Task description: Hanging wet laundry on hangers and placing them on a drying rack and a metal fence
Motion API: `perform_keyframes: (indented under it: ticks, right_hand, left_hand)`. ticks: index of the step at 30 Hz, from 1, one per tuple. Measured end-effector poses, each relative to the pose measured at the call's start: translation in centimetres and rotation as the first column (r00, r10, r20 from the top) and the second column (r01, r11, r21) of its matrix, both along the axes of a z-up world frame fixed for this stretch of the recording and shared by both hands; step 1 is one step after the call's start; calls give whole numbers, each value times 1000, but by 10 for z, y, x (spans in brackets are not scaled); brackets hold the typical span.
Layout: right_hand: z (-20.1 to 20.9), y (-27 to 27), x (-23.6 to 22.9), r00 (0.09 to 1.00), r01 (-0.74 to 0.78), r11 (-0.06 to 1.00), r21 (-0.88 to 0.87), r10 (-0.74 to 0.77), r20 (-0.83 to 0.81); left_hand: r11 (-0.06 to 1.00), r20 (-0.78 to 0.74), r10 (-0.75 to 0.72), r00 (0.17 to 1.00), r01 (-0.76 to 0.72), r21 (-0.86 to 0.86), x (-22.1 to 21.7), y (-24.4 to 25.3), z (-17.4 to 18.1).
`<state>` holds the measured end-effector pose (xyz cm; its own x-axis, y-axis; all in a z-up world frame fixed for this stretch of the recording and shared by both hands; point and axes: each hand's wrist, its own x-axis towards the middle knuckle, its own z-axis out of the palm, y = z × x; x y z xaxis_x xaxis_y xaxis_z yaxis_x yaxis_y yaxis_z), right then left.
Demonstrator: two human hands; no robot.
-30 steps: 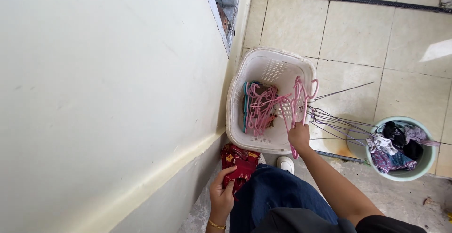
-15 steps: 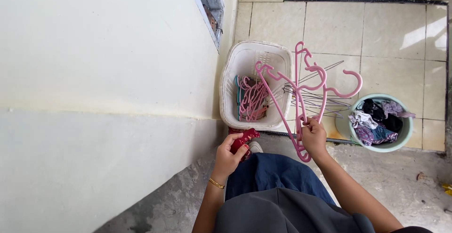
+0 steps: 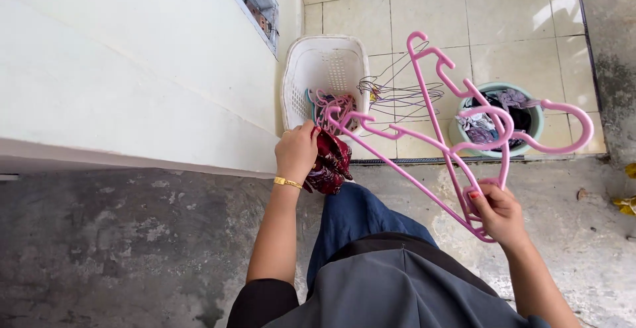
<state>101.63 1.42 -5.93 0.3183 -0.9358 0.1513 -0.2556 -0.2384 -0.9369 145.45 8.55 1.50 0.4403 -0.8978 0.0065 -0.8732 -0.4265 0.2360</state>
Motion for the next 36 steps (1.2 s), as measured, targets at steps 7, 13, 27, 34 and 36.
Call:
perform_keyframes:
  ticks: [7, 13, 27, 34, 36]
  right_hand:
    - [5, 101, -109, 995, 90, 994, -64, -93, -48]
    - [-2, 156, -135, 976, 199, 960, -197, -212, -49]
    - [1, 239, -205, 814, 571, 719, -396, -558, 162]
    - [-2, 228, -252, 713, 615, 788, 25, -569, 409]
    - [-14, 217, -264, 676, 617, 784, 62, -569, 469]
  left_hand:
    - [949, 0, -173, 985, 167, -267, -105, -2, 21]
    - [806, 193, -392, 900, 437, -399, -263, 23, -12]
    - [-73, 533, -744, 403, 744, -664, -424, -11, 69]
    - [-447, 631, -767, 117, 607, -657, -509, -58, 96]
    - [-502, 654, -753, 77, 576, -646, -534, -67, 101]
